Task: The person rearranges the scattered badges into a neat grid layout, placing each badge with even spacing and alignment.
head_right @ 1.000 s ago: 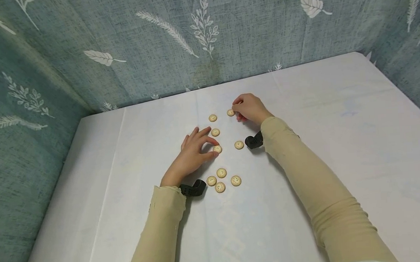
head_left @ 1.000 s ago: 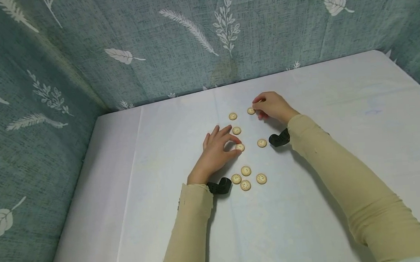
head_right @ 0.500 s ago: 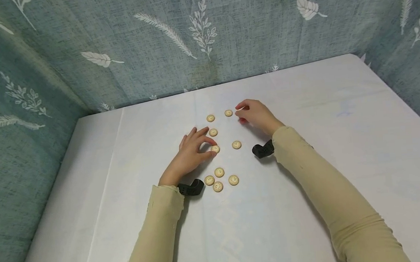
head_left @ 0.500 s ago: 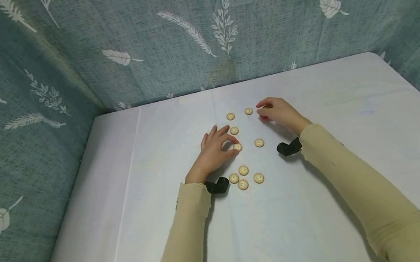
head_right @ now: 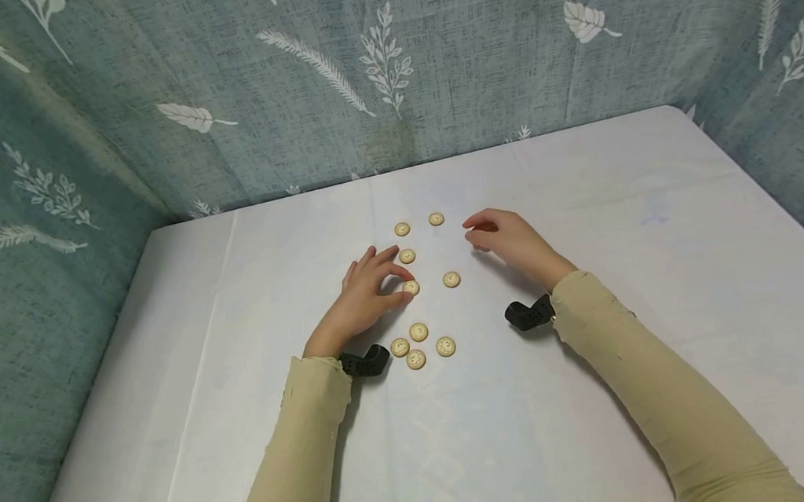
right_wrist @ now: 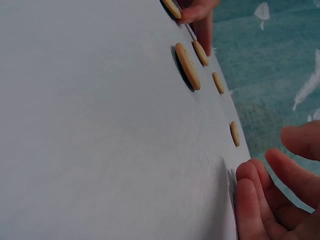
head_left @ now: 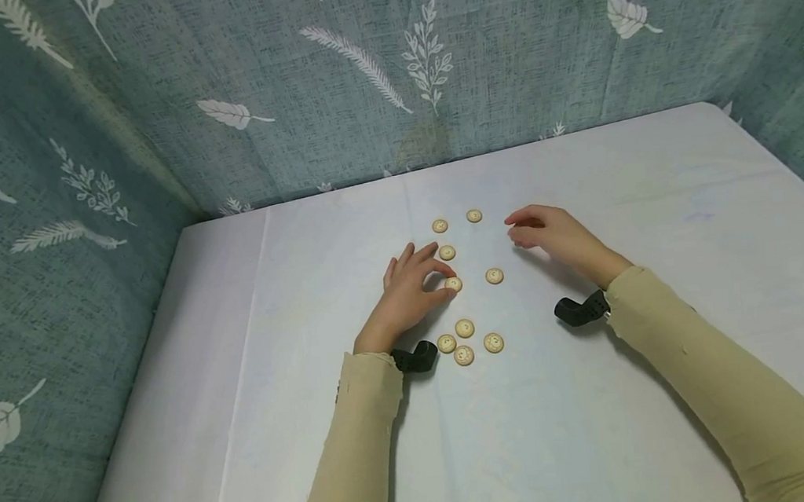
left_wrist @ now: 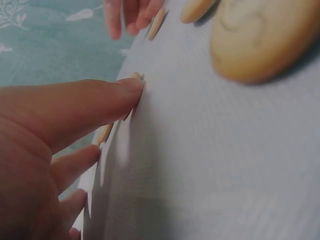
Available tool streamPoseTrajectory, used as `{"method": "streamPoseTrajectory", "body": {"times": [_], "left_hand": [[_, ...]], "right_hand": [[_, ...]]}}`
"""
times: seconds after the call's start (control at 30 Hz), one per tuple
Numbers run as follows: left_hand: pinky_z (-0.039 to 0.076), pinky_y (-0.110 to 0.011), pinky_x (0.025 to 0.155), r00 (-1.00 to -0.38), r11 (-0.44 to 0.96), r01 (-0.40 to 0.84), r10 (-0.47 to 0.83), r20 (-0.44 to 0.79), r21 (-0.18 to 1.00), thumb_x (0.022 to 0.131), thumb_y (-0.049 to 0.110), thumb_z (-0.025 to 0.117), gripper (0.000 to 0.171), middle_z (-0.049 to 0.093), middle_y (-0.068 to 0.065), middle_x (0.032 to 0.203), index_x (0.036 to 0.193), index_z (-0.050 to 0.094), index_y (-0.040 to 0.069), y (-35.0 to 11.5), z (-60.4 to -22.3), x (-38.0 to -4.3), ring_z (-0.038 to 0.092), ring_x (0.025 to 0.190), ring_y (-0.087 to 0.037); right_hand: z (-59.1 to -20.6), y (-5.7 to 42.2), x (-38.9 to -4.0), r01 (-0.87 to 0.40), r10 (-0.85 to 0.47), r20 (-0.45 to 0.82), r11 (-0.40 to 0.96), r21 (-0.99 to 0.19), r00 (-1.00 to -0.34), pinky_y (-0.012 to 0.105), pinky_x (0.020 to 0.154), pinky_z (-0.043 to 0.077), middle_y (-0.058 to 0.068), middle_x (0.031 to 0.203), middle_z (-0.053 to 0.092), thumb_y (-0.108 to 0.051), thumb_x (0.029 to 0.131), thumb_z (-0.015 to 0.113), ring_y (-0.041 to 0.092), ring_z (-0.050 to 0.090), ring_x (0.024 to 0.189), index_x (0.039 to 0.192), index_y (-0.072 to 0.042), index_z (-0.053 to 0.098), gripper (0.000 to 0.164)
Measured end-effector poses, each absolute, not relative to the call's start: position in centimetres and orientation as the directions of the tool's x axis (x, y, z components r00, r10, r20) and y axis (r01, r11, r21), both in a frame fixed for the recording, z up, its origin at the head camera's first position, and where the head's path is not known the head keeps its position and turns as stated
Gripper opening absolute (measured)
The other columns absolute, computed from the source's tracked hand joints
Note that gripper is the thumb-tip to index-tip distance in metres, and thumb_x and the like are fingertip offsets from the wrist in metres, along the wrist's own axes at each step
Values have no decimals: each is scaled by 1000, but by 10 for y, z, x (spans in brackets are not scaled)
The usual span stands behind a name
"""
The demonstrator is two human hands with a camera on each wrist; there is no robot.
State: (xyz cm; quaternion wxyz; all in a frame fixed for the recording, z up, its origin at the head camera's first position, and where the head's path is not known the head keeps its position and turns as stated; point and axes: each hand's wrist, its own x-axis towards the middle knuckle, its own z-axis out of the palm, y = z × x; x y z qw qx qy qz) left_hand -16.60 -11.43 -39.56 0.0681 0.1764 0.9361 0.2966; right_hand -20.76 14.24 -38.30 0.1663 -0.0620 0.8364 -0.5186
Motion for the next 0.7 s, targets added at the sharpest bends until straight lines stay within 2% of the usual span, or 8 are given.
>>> {"method": "streamPoseTrajectory", "body": {"times": [0.1,0.3,0.5,0.7], "left_hand": [[-3,-43,105,-928,762,292,372,-22,579,81,32,65,17,28,1,144,97,60,27,-114,-397,-166,4,135,-23],[-3,-43,105,-932,758,286,363,-16,587,80,32,65,17,28,2,144,96,60,27,-116,-400,-165,4,135,-22],[-3,-44,105,-929,756,288,369,-20,588,81,32,65,18,28,1,144,97,60,26,-116,-400,-165,4,135,-22],[-3,-44,105,-927,759,295,374,-18,580,81,32,65,19,28,1,144,97,60,25,-115,-398,-167,5,135,-23]], "right_hand": [[-384,148,-198,85,-271,-211,412,-907,-939,39,92,34,7,116,53,-33,88,54,20,53,101,122,-11,49,41],[-383,149,-179,79,-302,-169,288,-954,-938,33,90,40,7,117,53,-26,89,54,18,52,102,120,-8,51,36],[-380,148,-168,63,-325,-157,281,-958,-933,29,86,43,8,114,55,-23,90,52,17,54,100,119,-8,52,33],[-383,142,-161,32,-385,-149,295,-955,-911,33,81,46,11,106,59,-30,89,55,21,57,92,116,-8,54,35]]}}
